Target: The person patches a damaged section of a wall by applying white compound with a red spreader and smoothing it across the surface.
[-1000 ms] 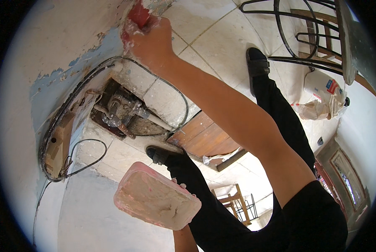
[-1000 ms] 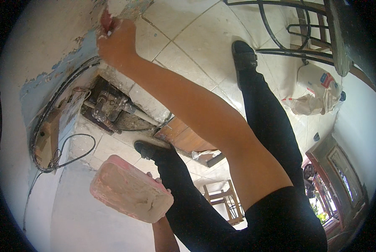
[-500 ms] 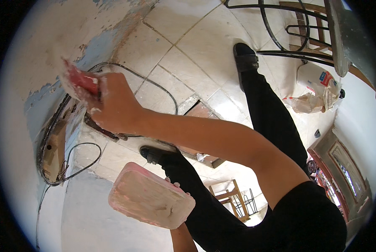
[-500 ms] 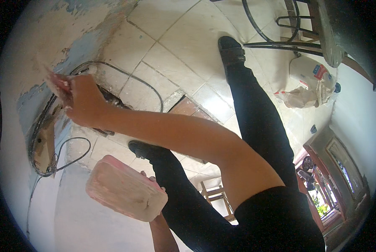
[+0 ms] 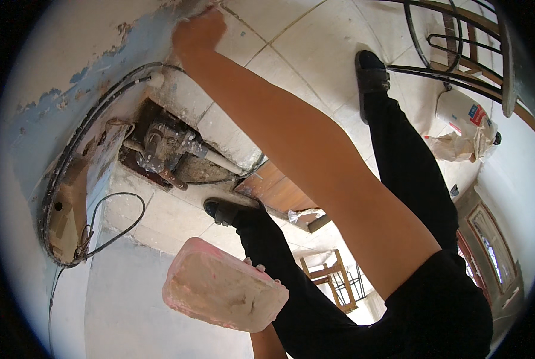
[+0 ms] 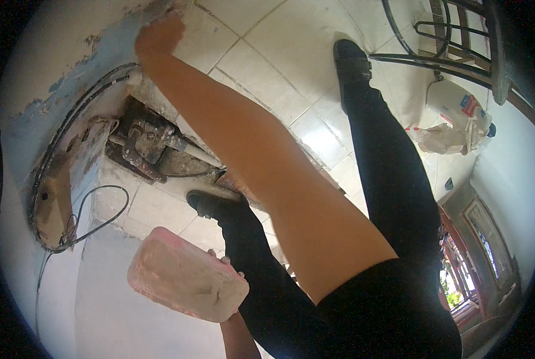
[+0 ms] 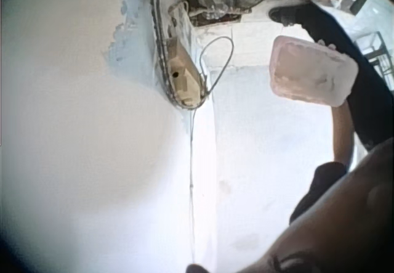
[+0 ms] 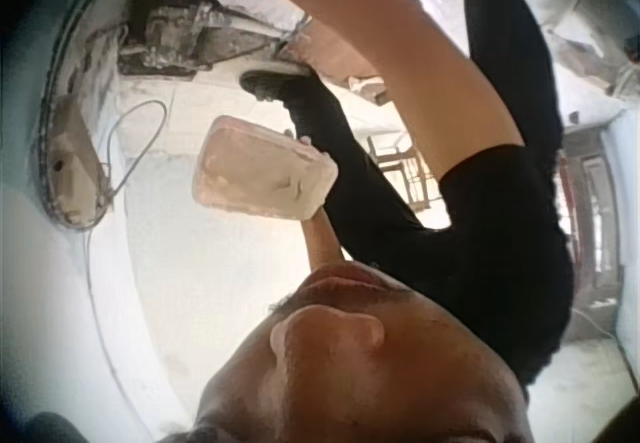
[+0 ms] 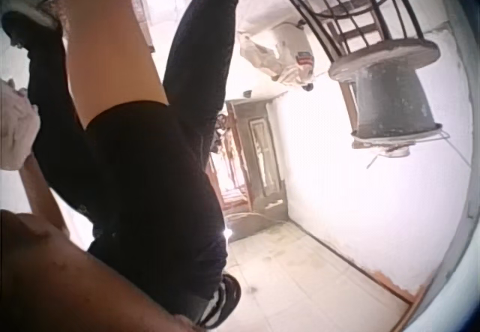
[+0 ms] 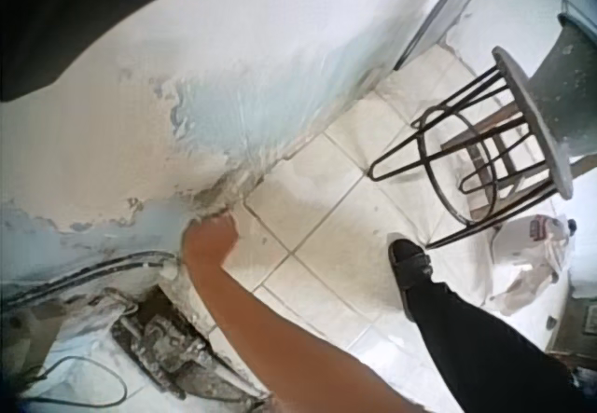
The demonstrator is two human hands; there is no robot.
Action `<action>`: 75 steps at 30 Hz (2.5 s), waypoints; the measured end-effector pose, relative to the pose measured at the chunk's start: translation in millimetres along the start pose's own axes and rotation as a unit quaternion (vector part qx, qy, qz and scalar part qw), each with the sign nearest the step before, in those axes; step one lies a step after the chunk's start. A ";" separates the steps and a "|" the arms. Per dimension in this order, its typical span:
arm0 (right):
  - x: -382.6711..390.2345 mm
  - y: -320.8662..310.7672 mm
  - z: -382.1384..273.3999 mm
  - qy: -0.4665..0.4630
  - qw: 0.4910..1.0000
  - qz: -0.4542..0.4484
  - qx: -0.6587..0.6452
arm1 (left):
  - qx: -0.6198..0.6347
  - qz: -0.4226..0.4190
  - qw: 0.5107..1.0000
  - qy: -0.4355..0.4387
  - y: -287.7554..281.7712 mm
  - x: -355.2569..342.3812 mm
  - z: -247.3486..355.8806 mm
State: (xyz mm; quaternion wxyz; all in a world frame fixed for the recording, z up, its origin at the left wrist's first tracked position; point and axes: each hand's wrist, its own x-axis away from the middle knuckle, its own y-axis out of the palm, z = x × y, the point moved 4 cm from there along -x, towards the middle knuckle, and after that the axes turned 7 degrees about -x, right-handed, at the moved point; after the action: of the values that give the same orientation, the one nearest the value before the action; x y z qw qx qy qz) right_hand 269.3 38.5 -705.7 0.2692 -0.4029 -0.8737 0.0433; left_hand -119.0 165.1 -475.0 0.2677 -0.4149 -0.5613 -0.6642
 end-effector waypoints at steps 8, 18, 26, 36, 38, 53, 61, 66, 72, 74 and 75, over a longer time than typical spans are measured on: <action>38.4 22.3 -14.5 -0.091 0.988 -0.121 -0.014 | -0.052 0.038 0.998 0.019 13.0 5.8 21.1; 26.0 -47.4 38.6 0.006 0.975 -0.219 -0.041 | -0.056 -0.048 0.997 -0.016 60.7 -18.0 12.9; -34.3 -29.8 27.6 0.174 0.916 -0.224 -0.283 | -0.037 -0.081 0.995 -0.053 70.3 -19.5 6.3; -0.8 -34.8 -8.3 0.258 0.823 -0.258 -0.436 | -0.066 -0.042 0.997 -0.017 58.0 -6.6 9.9; 9.4 -33.8 -15.5 0.298 0.790 -0.242 -0.478 | -0.075 -0.043 0.996 -0.010 57.1 -4.2 10.3; 77.2 -132.8 -94.6 0.019 0.901 -0.430 -0.054 | -0.061 -0.053 0.997 0.001 80.1 -3.4 -18.4; 87.7 -266.7 -215.0 -0.152 0.875 -0.457 -0.039 | -0.030 -0.084 0.993 0.078 98.4 -40.4 -20.0; 118.4 -293.2 -285.6 -0.300 0.749 -0.567 0.166 | -0.037 -0.112 0.989 0.091 99.6 -62.0 -30.8; 161.1 -271.7 -299.5 -0.317 0.617 -0.623 0.361 | -0.066 -0.119 0.985 0.107 109.2 -64.2 -28.0; 172.7 -268.0 -299.2 -0.318 0.594 -0.634 0.380 | -0.070 -0.122 0.984 0.106 112.2 -64.7 -31.8; 177.8 -266.1 -299.0 -0.317 0.597 -0.633 0.379 | -0.075 -0.123 0.984 0.108 113.8 -64.6 -31.6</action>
State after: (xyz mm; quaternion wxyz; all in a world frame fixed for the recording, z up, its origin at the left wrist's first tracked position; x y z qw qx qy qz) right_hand 144.9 -53.1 -295.8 0.0640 0.4278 -0.8451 0.3140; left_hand -0.3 101.6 -471.3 0.2111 -0.2878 -0.5245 -0.7729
